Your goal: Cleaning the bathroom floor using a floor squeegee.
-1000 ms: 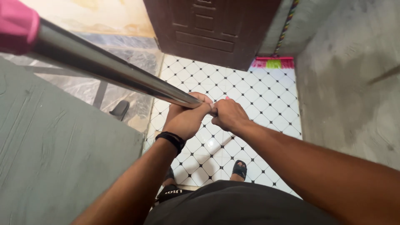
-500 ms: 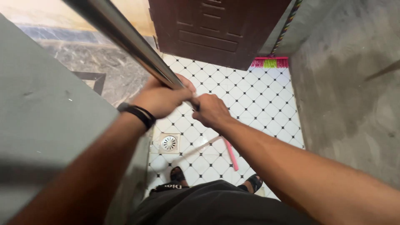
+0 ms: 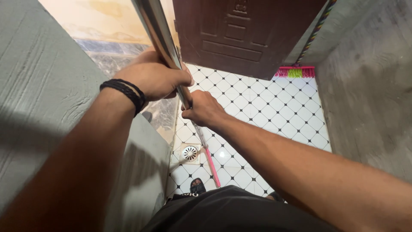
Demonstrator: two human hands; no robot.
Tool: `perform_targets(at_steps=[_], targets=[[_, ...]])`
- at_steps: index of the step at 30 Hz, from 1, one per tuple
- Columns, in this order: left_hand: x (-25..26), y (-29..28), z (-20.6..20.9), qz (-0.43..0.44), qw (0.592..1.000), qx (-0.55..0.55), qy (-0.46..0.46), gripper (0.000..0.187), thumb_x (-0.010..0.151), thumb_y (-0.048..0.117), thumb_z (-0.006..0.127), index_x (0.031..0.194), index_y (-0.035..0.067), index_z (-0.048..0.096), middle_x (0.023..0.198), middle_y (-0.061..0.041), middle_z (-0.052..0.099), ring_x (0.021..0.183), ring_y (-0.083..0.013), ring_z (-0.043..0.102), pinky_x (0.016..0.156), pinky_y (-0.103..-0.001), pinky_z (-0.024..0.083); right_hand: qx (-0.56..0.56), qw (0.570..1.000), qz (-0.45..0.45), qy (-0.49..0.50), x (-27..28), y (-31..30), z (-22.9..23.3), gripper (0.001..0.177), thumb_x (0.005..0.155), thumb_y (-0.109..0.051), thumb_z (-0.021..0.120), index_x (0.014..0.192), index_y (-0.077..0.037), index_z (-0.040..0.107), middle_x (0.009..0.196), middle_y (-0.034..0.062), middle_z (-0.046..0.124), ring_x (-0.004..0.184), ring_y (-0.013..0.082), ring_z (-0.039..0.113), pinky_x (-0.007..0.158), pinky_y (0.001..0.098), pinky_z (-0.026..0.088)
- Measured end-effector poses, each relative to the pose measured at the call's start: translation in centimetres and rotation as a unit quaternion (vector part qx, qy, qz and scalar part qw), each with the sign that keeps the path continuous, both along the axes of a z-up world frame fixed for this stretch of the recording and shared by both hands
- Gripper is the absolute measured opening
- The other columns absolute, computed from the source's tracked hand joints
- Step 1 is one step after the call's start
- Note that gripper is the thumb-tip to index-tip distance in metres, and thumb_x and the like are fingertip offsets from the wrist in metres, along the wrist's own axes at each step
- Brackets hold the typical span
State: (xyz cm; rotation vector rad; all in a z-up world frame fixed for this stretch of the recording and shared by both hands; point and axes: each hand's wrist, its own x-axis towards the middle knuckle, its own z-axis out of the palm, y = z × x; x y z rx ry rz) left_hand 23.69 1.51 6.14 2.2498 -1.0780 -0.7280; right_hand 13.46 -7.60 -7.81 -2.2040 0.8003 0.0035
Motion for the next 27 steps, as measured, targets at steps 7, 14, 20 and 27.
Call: perform_targets(at_steps=[7,14,20,27], targets=[[0.6,-1.5,-0.3,0.002,0.999,0.015,0.028,0.035,0.08,0.03,0.074,0.106,0.007,0.076,0.087,-0.01,0.077,0.075,-0.0178,0.07,0.067,-0.034,0.055,-0.003,1.0,0.017,-0.007,-0.2,-0.9,-0.1,0.024,0.077,-0.021,0.077,0.098,-0.01,0.076,0.086,0.0109,0.077,0.084,0.0246,0.075,0.079,0.0398,0.057],[0.1,-3.1,2.2,-0.042,0.994,0.087,-0.059,0.036,0.083,0.033,0.077,0.11,0.009,0.076,0.09,-0.006,0.076,0.079,-0.016,0.073,0.074,-0.032,0.057,0.017,0.999,0.009,-0.031,0.1,-2.0,0.2,0.021,0.078,-0.019,0.078,0.096,-0.008,0.077,0.091,0.009,0.079,0.089,0.0213,0.076,0.082,0.0379,0.058],[1.3,-3.1,2.2,-0.029,0.997,0.077,-0.011,0.029,0.08,0.028,0.078,0.101,0.008,0.076,0.083,-0.006,0.077,0.07,-0.0131,0.073,0.067,-0.028,0.059,0.031,0.999,0.001,-0.045,1.1,-2.0,-0.2,0.022,0.08,-0.018,0.078,0.098,-0.006,0.075,0.094,0.009,0.079,0.091,0.021,0.076,0.084,0.0368,0.058],[1.4,-2.5,2.6,-0.041,0.995,0.082,-0.028,0.029,0.079,0.032,0.079,0.098,0.01,0.078,0.082,-0.006,0.077,0.071,-0.0145,0.072,0.068,-0.03,0.058,0.047,0.996,0.031,-0.076,1.5,-1.9,0.0,0.022,0.082,-0.018,0.079,0.099,-0.005,0.073,0.09,0.0082,0.078,0.086,0.0181,0.076,0.079,0.0351,0.059]])
